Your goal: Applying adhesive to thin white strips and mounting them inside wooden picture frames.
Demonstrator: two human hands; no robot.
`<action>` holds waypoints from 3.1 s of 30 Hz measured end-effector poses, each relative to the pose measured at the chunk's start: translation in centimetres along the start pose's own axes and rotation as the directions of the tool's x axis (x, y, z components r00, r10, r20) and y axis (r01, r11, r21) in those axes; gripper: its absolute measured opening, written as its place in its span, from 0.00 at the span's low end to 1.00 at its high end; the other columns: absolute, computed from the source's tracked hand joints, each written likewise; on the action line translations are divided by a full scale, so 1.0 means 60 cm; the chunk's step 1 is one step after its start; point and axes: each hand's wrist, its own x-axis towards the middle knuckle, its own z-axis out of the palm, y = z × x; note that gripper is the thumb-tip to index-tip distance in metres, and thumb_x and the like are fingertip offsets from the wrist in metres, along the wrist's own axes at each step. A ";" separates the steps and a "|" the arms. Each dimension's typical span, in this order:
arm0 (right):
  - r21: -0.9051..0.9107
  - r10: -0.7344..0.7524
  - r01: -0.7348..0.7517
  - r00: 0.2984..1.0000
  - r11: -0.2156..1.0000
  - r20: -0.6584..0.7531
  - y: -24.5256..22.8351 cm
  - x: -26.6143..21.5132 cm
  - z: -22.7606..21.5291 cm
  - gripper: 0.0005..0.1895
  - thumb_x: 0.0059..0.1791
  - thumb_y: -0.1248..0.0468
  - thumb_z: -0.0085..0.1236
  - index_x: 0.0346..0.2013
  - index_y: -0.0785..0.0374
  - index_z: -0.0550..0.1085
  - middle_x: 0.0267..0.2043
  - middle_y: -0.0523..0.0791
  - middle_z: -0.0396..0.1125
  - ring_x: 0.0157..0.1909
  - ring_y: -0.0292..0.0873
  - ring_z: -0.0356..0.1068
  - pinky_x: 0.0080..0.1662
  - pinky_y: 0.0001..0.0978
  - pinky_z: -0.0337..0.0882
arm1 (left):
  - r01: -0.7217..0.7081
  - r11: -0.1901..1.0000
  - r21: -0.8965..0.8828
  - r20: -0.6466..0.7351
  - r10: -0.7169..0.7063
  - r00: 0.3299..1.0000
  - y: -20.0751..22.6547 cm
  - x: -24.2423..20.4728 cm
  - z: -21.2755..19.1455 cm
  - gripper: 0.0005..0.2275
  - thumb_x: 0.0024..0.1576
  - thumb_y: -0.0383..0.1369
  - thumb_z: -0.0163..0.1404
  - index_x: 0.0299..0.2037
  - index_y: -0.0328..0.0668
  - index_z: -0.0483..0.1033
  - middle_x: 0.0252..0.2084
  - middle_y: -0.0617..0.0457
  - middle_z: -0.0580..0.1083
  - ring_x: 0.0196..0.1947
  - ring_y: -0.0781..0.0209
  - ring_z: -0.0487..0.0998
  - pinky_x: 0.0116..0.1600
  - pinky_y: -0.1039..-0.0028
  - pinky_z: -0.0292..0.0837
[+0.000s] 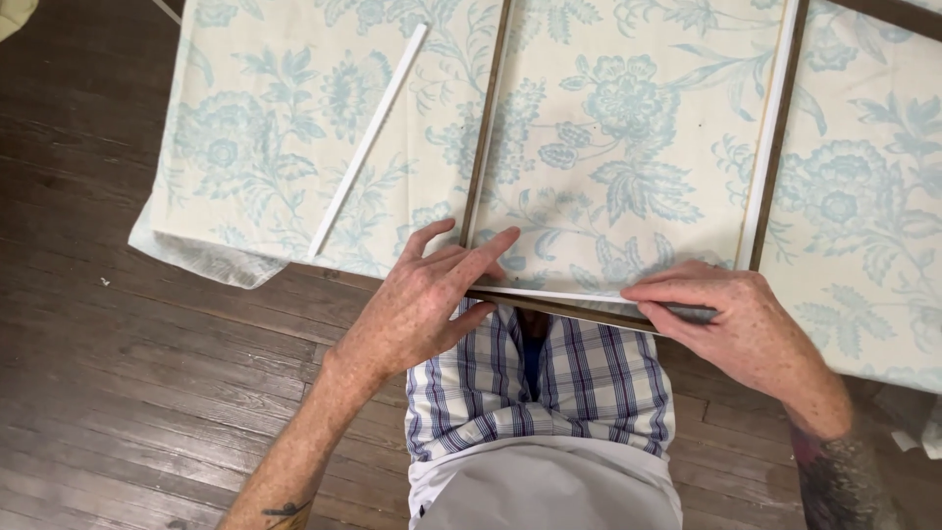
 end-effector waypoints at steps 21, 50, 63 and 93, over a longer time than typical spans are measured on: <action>-0.423 -0.294 0.082 0.836 0.902 -0.464 0.014 -0.071 0.086 0.16 0.48 0.66 0.68 0.50 0.61 0.78 0.55 0.46 0.74 0.55 0.45 0.71 0.64 0.52 0.63 | 0.022 0.991 0.130 0.043 -0.028 0.999 0.016 0.024 0.021 0.32 0.52 0.31 0.61 0.69 0.44 0.63 0.45 0.62 0.80 0.45 0.63 0.82 0.74 0.51 0.60; 0.160 -0.076 0.210 0.801 0.964 -0.594 -0.020 -0.146 -0.005 0.26 0.44 0.64 0.68 0.54 0.70 0.72 0.51 0.54 0.74 0.54 0.47 0.78 0.56 0.35 0.81 | -0.084 0.996 0.003 -0.151 0.084 0.985 0.162 0.034 -0.034 0.13 0.63 0.26 0.51 0.57 0.35 0.74 0.48 0.47 0.74 0.42 0.53 0.77 0.45 0.64 0.77; 0.334 0.003 0.241 0.807 0.911 -0.590 -0.050 -0.143 -0.001 0.26 0.45 0.73 0.67 0.57 0.67 0.71 0.41 0.49 0.77 0.46 0.41 0.81 0.44 0.24 0.83 | 0.002 0.998 -0.062 -0.236 -0.017 0.972 0.166 -0.007 -0.034 0.13 0.61 0.29 0.55 0.55 0.39 0.76 0.49 0.48 0.75 0.47 0.56 0.80 0.52 0.68 0.81; 0.449 0.090 0.255 0.782 0.856 -0.616 -0.028 -0.146 0.002 0.28 0.44 0.78 0.66 0.59 0.70 0.70 0.46 0.50 0.75 0.47 0.42 0.78 0.48 0.27 0.83 | 0.168 0.926 -0.339 -0.208 -0.248 0.946 0.155 -0.017 -0.093 0.18 0.55 0.27 0.60 0.57 0.40 0.77 0.41 0.57 0.82 0.41 0.68 0.84 0.55 0.75 0.81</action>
